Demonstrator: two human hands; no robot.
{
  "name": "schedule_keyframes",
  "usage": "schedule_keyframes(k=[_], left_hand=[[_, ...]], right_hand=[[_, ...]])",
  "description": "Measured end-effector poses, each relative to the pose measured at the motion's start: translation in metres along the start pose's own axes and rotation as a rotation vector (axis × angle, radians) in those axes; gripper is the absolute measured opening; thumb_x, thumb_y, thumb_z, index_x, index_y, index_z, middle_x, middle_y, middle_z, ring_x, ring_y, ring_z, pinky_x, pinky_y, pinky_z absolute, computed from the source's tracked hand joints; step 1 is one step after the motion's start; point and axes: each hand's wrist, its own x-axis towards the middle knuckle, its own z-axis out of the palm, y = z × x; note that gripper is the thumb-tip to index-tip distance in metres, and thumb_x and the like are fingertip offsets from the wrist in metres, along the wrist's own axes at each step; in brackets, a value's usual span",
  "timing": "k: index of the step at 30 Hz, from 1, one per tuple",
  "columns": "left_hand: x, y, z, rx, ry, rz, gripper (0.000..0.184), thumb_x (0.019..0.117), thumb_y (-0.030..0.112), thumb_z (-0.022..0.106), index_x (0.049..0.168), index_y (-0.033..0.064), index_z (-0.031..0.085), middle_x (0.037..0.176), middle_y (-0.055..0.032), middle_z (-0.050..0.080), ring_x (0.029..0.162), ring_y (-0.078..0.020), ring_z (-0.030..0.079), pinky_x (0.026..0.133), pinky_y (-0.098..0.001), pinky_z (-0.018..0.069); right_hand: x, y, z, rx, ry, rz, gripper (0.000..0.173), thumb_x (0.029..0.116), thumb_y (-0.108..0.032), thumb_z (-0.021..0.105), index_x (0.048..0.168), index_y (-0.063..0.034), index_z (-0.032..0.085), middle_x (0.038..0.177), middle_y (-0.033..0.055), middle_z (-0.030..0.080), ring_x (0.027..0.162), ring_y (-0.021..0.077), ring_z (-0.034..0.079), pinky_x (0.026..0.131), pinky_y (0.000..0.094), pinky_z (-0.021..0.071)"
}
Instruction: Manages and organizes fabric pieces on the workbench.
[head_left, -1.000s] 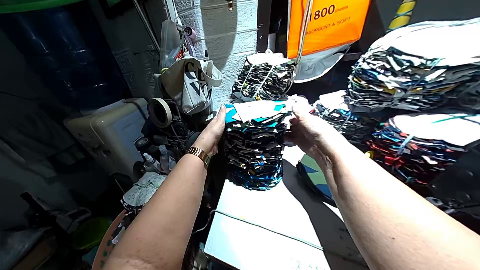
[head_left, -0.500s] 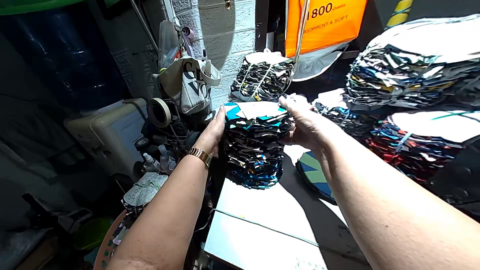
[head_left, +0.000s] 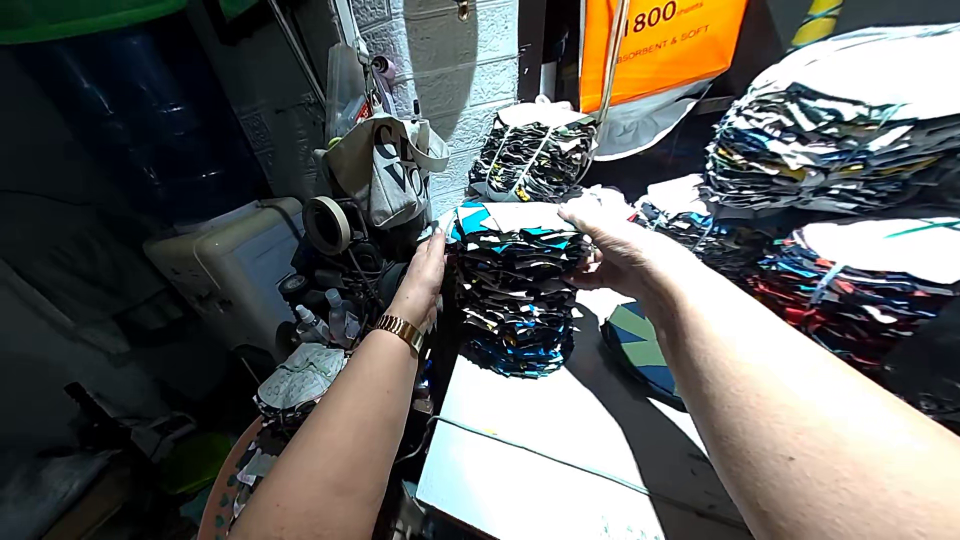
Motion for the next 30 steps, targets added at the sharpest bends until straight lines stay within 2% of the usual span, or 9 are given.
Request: schedule_keyframes(k=[3, 4, 6, 9, 14, 16, 21, 23, 30], left_hand=[[-0.001, -0.001, 0.0, -0.032, 0.007, -0.043, 0.067, 0.1093, 0.056, 0.028, 0.158, 0.0107, 0.034, 0.147, -0.0149, 0.056, 0.135, -0.0273, 0.052, 0.108, -0.0482, 0.0407], [0.0, -0.002, 0.001, -0.038, 0.008, -0.046, 0.066, 0.1094, 0.055, 0.029, 0.158, 0.0103, 0.035, 0.148, -0.0153, 0.055, 0.136, -0.0271, 0.051, 0.109, -0.0476, 0.0407], [0.003, -0.002, 0.001, -0.037, 0.009, -0.052, 0.066, 0.1093, 0.055, 0.029, 0.158, 0.0109, 0.036, 0.148, -0.0156, 0.055, 0.137, -0.0276, 0.05, 0.11, -0.0481, 0.0398], [0.005, -0.002, 0.003, -0.041, 0.011, -0.067, 0.066, 0.1089, 0.057, 0.029, 0.157, 0.0121, 0.037, 0.147, -0.0153, 0.055, 0.137, -0.0279, 0.049, 0.111, -0.0497, 0.0387], [0.008, -0.002, 0.006, -0.061, -0.002, -0.06, 0.068, 0.1087, 0.058, 0.026, 0.158, 0.0127, 0.037, 0.155, -0.0143, 0.046, 0.143, -0.0278, 0.042, 0.115, -0.0513, 0.0344], [0.008, 0.0, 0.008, -0.06, 0.007, -0.062, 0.067, 0.1088, 0.058, 0.025, 0.157, 0.0129, 0.037, 0.156, -0.0135, 0.045, 0.144, -0.0272, 0.041, 0.115, -0.0522, 0.0337], [0.004, 0.003, 0.012, -0.069, 0.007, -0.045, 0.072, 0.1073, 0.061, 0.028, 0.162, 0.014, 0.03, 0.163, -0.0134, 0.035, 0.148, -0.0283, 0.035, 0.118, -0.0541, 0.0305], [0.005, 0.001, 0.013, -0.064, -0.009, -0.023, 0.072, 0.1075, 0.061, 0.026, 0.161, 0.0137, 0.031, 0.162, -0.0132, 0.037, 0.147, -0.0274, 0.037, 0.117, -0.0529, 0.0323], [0.005, 0.002, 0.016, -0.096, -0.011, -0.029, 0.073, 0.107, 0.063, 0.02, 0.164, 0.0163, 0.025, 0.168, -0.0106, 0.025, 0.153, -0.0258, 0.027, 0.121, -0.0526, 0.0259]], right_hand=[[0.001, -0.001, 0.002, -0.041, 0.016, -0.043, 0.055, 0.0973, -0.056, 0.061, 0.128, -0.0101, 0.057, 0.097, 0.0099, 0.063, 0.075, 0.0171, 0.063, 0.062, 0.0329, 0.054], [0.001, 0.0, 0.002, -0.034, 0.004, -0.059, 0.055, 0.0976, -0.055, 0.061, 0.127, -0.0093, 0.057, 0.095, 0.0088, 0.063, 0.072, 0.0156, 0.062, 0.061, 0.0317, 0.0532], [0.001, 0.0, -0.001, 0.041, -0.054, -0.044, 0.06, 0.0979, -0.052, 0.063, 0.138, -0.0083, 0.05, 0.111, 0.0124, 0.061, 0.091, 0.0207, 0.063, 0.076, 0.0378, 0.055], [-0.004, -0.002, 0.001, 0.119, -0.029, -0.024, 0.063, 0.0955, -0.049, 0.067, 0.141, -0.0086, 0.048, 0.119, 0.0131, 0.06, 0.1, 0.0222, 0.063, 0.084, 0.0385, 0.0545], [-0.008, -0.007, 0.007, 0.158, -0.011, 0.009, 0.062, 0.0939, -0.046, 0.07, 0.14, -0.0108, 0.048, 0.12, 0.0131, 0.06, 0.101, 0.0232, 0.064, 0.082, 0.0397, 0.0567], [-0.006, -0.008, 0.006, 0.15, 0.003, 0.015, 0.067, 0.0924, -0.045, 0.073, 0.143, -0.0103, 0.046, 0.125, 0.0178, 0.058, 0.102, 0.0291, 0.064, 0.08, 0.0447, 0.0574], [-0.014, -0.013, 0.005, 0.104, 0.008, -0.012, 0.056, 0.0956, -0.039, 0.07, 0.141, -0.0138, 0.048, 0.111, 0.0145, 0.062, 0.082, 0.0238, 0.066, 0.066, 0.0373, 0.0576], [-0.014, -0.013, 0.001, 0.105, -0.023, -0.011, 0.056, 0.0976, -0.039, 0.067, 0.142, -0.0126, 0.046, 0.114, 0.015, 0.06, 0.084, 0.0246, 0.066, 0.067, 0.0384, 0.058], [-0.014, -0.01, 0.005, 0.187, -0.061, -0.057, 0.053, 0.0976, -0.038, 0.067, 0.14, -0.0116, 0.047, 0.116, 0.0154, 0.064, 0.095, 0.0276, 0.068, 0.076, 0.0446, 0.0597]])
